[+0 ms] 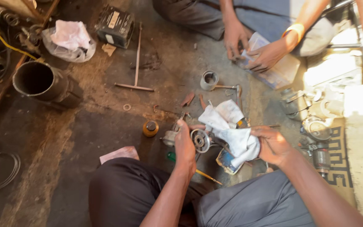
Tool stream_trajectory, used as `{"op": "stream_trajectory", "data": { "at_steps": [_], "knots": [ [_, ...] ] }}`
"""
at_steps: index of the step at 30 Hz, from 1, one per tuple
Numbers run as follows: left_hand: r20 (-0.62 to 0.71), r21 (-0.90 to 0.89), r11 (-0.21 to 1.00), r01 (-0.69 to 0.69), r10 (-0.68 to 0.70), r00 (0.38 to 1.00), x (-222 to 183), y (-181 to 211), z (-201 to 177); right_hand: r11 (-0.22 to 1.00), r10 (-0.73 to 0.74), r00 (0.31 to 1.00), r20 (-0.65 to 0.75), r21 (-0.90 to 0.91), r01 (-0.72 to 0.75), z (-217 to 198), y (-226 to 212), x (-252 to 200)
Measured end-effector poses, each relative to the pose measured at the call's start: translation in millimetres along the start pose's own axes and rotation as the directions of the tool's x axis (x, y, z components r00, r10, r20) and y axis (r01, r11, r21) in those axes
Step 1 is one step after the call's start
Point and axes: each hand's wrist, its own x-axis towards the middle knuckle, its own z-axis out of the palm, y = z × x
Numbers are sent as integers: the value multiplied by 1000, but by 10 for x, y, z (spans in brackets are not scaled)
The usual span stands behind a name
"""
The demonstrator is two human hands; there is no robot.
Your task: The person disassembles a small electric motor, removes the rotor, and cleans the stator housing with a white cloth. They then use a screwdriver to scrape the interior of the stator and wipe it again. The person sits on the floor in a workshop environment.
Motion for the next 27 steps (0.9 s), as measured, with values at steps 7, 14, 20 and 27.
{"op": "stream_trajectory", "data": {
  "at_steps": [7, 14, 20, 27],
  "knots": [
    [-13, -23, 1000, 7, -7, 1000, -67, 30, -28, 828, -352, 844, -404, 286, 482, 37, -489, -753],
    [47, -40, 997, 60, -58, 997, -125, -1, 30, 853, -349, 795, -497, 183, 489, 267, -397, -1133],
    [156, -41, 999, 19, -13, 988, -209, -164, 77, 767, -244, 904, -351, 501, 401, 386, 184, -864],
    [304, -236, 966, 106, -30, 952, -221, -235, 76, 861, -491, 857, -157, 58, 505, 502, 757, -691]
  ]
}}
